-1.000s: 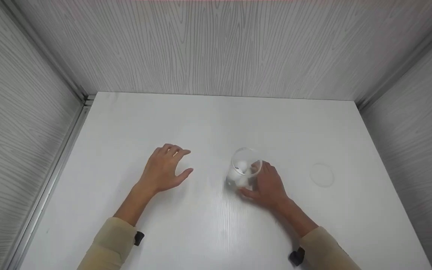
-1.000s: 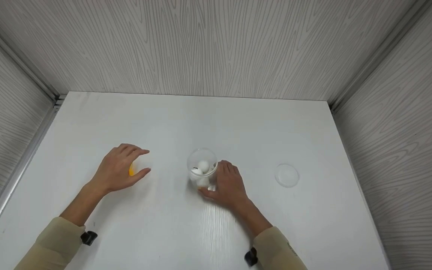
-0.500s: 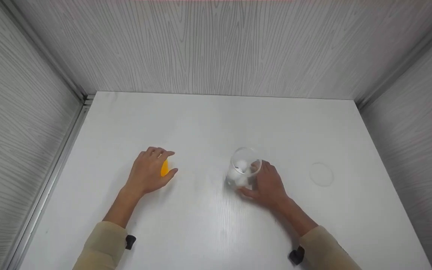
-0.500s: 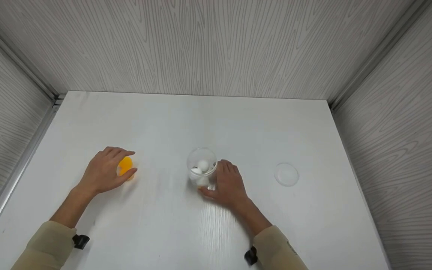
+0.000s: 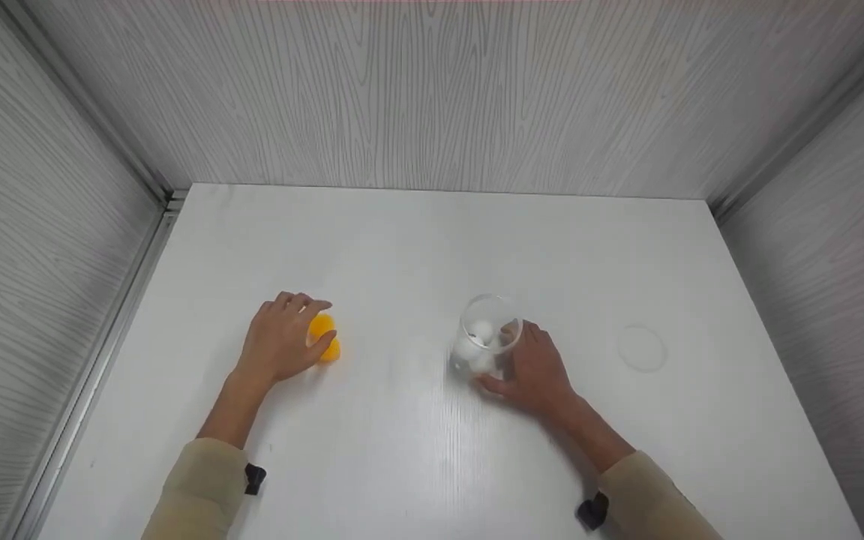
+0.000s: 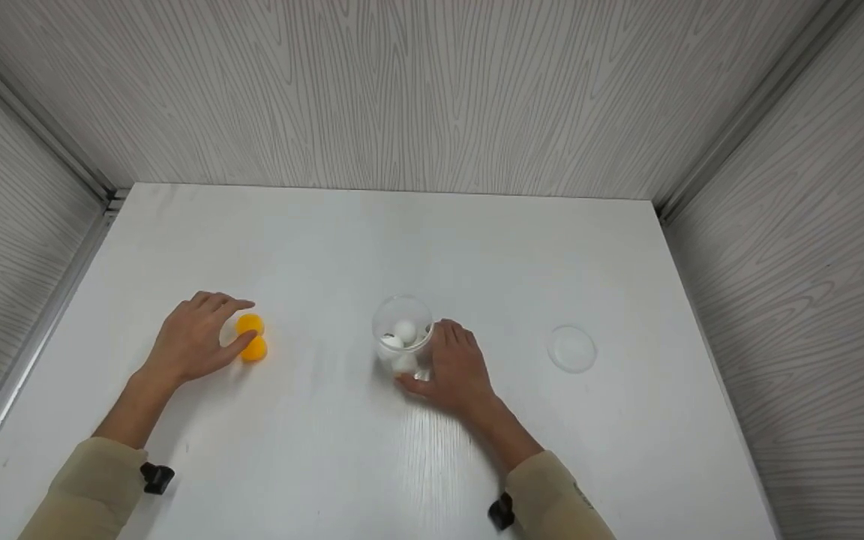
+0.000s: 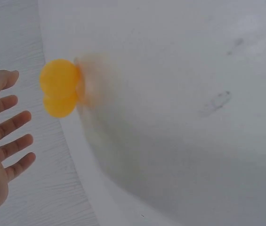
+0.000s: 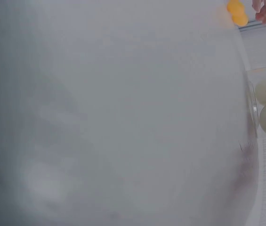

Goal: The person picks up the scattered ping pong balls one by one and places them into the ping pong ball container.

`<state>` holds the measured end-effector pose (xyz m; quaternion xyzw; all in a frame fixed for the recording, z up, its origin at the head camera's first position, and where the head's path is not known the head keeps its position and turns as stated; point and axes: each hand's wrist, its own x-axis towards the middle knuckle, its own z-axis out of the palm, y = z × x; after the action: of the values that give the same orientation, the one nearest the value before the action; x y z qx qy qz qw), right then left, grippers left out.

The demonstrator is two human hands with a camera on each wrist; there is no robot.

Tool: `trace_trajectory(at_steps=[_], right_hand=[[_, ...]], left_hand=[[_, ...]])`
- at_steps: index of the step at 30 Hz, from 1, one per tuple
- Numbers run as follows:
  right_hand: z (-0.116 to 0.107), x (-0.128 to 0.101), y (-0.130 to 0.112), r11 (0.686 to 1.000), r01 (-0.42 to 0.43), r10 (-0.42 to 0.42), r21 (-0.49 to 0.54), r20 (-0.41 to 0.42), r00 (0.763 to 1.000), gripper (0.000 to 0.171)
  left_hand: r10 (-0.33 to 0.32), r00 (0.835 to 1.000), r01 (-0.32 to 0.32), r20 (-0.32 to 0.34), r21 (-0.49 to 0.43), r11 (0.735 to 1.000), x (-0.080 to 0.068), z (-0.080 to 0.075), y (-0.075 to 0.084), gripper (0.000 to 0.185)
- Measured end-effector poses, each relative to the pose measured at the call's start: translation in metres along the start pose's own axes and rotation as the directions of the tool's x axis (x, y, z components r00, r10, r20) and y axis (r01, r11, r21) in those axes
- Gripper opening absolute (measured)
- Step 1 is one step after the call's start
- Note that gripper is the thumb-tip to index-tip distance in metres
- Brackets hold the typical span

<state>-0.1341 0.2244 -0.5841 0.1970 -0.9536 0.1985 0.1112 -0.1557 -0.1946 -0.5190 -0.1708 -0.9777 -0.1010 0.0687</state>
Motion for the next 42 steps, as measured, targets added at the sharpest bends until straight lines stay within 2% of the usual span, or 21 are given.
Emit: trace_trajectory(at_steps=[10,14,21,30,42], right_hand=[[0.000,0.000,0.000,1.000,0.022,-0.022,0.005,-0.022,1.000,0.092],[0.000,0.000,0.001,1.000,0.027,-0.027,0.004,-0.024,0.999,0.091],[-0.001,0.000,-0.001,1.000,0.011,-0.011,0.009,0.006,1.000,0.086],[0.001,-0.001,0.000,1.000,0.001,-0.001,0.000,0.012,1.000,0.091],[0.001,0.000,0.001,1.000,0.017,-0.017,-0.005,0.007,1.000,0.086]], left_hand=[[-0.046,0.998,0.045,0.041,0.037,0.998,-0.003,0.004,-0.009,0.044],[-0.045,0.998,0.043,0.046,0.043,0.998,-0.002,0.005,-0.010,0.044],[-0.038,0.999,0.038,0.023,-0.002,0.999,-0.001,0.009,-0.010,0.039],[-0.048,0.998,0.048,0.033,0.003,0.999,-0.001,0.012,-0.010,0.037],[-0.062,0.996,0.062,0.067,0.001,0.998,-0.002,0.015,-0.012,0.035]])
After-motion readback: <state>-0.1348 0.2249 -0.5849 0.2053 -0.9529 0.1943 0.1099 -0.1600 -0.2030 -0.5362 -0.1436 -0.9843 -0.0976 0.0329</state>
